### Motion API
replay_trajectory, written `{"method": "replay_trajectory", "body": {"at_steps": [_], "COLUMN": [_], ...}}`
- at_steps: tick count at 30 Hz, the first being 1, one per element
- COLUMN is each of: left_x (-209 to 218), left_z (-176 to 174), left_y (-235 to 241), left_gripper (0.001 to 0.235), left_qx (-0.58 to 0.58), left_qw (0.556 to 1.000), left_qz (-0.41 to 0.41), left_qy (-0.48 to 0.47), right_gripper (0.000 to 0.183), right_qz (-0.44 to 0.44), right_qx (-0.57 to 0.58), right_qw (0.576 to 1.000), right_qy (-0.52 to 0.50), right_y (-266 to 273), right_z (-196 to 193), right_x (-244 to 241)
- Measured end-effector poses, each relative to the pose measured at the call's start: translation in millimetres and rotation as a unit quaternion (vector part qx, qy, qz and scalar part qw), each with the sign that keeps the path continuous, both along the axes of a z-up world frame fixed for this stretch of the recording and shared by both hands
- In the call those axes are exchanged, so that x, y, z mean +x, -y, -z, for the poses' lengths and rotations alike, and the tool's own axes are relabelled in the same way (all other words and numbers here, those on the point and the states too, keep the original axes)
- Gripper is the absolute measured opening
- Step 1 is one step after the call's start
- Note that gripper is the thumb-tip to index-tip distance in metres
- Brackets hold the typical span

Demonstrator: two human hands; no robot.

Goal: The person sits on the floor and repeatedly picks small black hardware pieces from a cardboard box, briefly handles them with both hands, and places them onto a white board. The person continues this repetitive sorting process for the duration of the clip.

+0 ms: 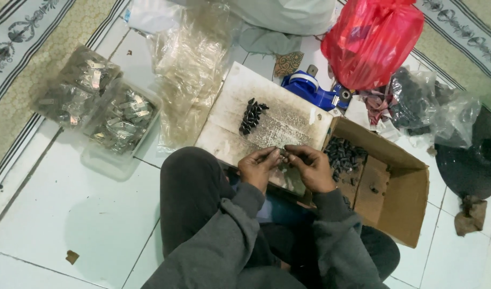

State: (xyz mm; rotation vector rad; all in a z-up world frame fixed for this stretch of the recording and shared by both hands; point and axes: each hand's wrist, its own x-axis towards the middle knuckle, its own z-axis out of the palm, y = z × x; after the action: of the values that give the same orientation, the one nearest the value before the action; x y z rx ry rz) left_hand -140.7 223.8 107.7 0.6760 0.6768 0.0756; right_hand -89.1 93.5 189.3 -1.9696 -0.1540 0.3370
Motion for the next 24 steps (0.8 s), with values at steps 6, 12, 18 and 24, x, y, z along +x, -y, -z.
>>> {"method": "replay_trajectory", "body": {"at_steps": [6,12,18,24], "left_x": [-1.0,0.7,-2.9,-4.7], "left_z": [1.0,25.2,-5.6,-33.2], "left_y": [1.1,9.0,-7.3,-18.9], "left_gripper": [0.031,0.037,0.026,0.019], "left_qx": [0.008,0.085,0.222,0.305], "left_qw": [1.0,0.994,0.967,0.951], "left_qz": [-0.011,-0.065,-0.109,-0.048], "left_qy": [0.019,-0.025,-0.056,0.029], "right_gripper": [0.023,0.016,0.01,0.036], "right_qz": [0.077,0.081,0.09,0.065], "right_qx": [0.067,0.042,0.036,0.076], "right_qw": [0.995,0.994,0.992,0.993], "right_qy": [-0.022,0.051,0.084,0.058], "right_y": [-4.2,-15.9,-54.8,-68.5], "right_z": [19.6,38.5,44.3,50.0], "right_x": [-7.5,-8.4,-11.8,0.0]}}
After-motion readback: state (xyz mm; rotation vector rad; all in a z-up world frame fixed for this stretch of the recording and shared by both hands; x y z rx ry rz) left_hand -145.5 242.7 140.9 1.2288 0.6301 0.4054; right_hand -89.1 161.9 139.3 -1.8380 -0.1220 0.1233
